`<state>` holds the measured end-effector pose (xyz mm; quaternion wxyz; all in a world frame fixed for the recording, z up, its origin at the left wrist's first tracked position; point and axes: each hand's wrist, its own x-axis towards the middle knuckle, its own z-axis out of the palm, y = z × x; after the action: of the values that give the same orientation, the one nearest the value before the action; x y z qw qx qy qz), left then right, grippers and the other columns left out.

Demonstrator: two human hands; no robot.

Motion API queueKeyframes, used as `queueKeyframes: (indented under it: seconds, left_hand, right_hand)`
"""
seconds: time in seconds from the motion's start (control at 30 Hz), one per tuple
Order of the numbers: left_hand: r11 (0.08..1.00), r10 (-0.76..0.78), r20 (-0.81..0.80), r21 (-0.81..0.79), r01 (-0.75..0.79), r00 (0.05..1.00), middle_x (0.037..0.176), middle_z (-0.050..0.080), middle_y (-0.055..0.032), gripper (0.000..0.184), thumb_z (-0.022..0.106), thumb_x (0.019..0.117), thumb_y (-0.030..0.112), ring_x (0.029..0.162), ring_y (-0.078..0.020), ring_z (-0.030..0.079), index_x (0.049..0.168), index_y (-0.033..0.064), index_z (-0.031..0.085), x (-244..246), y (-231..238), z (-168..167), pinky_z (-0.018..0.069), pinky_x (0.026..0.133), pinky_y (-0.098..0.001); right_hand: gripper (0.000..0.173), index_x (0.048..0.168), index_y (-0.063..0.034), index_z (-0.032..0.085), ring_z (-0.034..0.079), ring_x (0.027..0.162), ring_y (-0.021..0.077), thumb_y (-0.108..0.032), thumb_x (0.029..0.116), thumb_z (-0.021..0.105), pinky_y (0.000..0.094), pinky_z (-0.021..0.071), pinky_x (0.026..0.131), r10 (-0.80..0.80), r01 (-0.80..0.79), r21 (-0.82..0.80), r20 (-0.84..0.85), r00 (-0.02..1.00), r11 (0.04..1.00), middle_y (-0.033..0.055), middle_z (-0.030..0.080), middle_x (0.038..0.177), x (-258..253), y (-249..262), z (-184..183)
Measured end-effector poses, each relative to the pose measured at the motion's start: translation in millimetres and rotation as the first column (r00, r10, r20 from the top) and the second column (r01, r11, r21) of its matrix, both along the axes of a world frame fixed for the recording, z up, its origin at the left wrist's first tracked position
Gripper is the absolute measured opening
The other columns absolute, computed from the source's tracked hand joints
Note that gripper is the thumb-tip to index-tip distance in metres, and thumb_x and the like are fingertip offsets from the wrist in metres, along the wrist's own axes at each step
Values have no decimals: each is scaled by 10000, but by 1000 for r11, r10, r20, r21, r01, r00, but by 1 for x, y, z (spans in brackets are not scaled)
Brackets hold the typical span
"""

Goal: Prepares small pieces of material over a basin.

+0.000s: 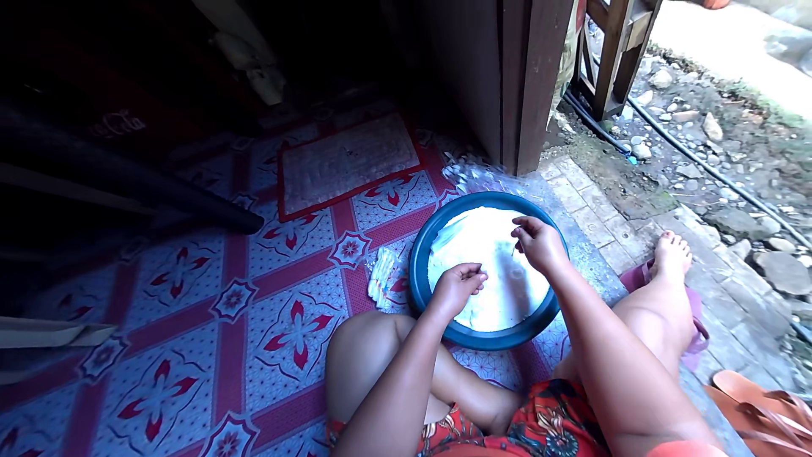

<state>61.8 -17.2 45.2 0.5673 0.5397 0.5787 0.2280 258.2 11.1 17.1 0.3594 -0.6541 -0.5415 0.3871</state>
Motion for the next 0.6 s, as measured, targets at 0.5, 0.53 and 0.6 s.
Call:
queueKeyframes:
  seconds: [0.5,0.53,0.6]
  left_hand:
    - [1000,-21,21,17,21,1000,988,696,-54,249,651,987,56,805,-67,657,1226,-14,650,2,0,10,554,747,-211]
    - [1000,-17,37,12,16,999,990,696,-56,251,649,988,54,806,-70,657,1229,-18,646,3,0,10,554,746,-213]
    - [1000,-11,57,5,11,998,999,696,-62,269,652,988,60,805,-69,656,1242,-29,636,6,1,11,553,743,-212]
  right_hand:
    - [363,1271,-21,691,573,1212,447,-152,933,706,596,477,1015,-36,-5,136,293,955,991,261,591,1323,2,-8,15]
    - [327,1232,-36,714,607,1148,410,-180,939,708,571,506,969,17,-59,154,256,966,986,234,621,1277,1,-11,18]
    - [310,1166,-76,745,650,965,280,-286,938,727,487,542,829,155,-164,94,100,983,982,158,666,1184,-1,-13,18]
